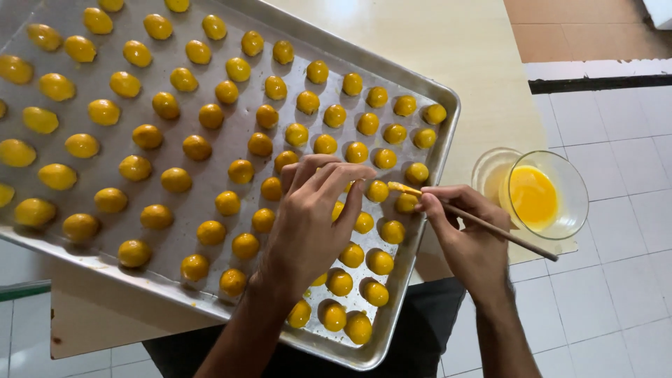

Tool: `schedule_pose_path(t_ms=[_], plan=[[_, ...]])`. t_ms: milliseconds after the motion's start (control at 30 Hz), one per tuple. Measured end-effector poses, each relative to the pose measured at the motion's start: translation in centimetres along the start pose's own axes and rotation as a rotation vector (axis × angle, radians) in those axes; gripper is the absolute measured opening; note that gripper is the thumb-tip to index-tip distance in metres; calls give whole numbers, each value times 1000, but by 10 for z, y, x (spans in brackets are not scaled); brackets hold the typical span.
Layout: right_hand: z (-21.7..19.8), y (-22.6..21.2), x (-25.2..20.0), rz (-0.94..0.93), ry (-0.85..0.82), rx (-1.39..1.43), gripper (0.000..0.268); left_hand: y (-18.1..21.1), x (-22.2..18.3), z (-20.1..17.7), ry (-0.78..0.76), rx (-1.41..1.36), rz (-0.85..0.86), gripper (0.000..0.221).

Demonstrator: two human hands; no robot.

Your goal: Applying egg wash to small cookies on a baking tray using a pastry brush.

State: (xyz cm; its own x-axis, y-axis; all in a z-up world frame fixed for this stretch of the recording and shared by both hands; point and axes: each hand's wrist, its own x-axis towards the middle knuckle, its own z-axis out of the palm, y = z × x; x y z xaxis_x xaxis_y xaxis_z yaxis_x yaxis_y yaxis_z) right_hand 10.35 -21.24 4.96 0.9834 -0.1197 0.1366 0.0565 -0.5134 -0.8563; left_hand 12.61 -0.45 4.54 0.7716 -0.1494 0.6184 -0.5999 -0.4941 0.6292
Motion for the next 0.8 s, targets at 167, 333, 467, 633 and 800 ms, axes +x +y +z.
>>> schedule_pose_path(t_ms=[167,333,467,633,800], plan=[[5,-5,5,-20,-55,23,11,-1,1,-2,-2,-6,-1,13],[1,-8,5,34,-17,-99,13,-1,-1,-1,-13,19,-11,15],[0,-5,-2,-82,-13,-61,8,1,1,-3,-16,26,-2,12],[-2,6,-8,-49,-101,-58,7,0,1,-2,-34,-5,-11,13],[-8,2,-9,-152,-124,-91,13,-1,0,-2,-36,-3,-7,16]])
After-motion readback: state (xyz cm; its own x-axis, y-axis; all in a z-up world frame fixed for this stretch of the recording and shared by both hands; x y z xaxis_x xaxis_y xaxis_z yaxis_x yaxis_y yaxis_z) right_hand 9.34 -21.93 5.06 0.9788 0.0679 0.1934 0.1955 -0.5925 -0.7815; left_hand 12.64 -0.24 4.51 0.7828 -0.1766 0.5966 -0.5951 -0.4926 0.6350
